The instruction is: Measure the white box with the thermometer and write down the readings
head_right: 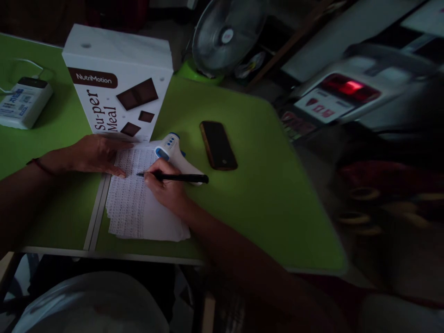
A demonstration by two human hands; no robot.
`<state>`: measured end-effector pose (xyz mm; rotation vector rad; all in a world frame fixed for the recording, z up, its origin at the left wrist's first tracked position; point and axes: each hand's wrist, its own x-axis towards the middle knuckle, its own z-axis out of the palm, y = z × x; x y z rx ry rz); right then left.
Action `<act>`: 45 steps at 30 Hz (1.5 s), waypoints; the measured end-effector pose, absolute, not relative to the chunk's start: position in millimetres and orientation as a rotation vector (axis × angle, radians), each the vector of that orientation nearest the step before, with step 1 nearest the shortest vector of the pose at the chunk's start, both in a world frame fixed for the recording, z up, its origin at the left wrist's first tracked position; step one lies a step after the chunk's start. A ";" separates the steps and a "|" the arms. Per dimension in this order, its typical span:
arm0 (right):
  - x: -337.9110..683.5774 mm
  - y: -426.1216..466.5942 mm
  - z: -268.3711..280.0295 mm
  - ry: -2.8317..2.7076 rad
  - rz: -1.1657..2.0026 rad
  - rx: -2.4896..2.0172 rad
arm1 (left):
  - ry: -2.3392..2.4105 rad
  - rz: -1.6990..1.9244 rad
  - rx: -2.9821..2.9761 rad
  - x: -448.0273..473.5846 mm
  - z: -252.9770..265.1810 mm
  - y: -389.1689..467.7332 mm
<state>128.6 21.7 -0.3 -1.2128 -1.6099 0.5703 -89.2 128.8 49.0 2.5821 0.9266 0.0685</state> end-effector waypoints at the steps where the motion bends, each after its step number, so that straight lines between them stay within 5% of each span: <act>1: 129.4 21.9 -0.1 -1.628 0.576 -1.207 | 0.931 0.061 2.580 -89.2 49.3 128.7; 45: 129.6 19.4 6.1 -1.584 0.456 -1.235 | 0.919 0.073 2.572 -89.3 51.8 127.2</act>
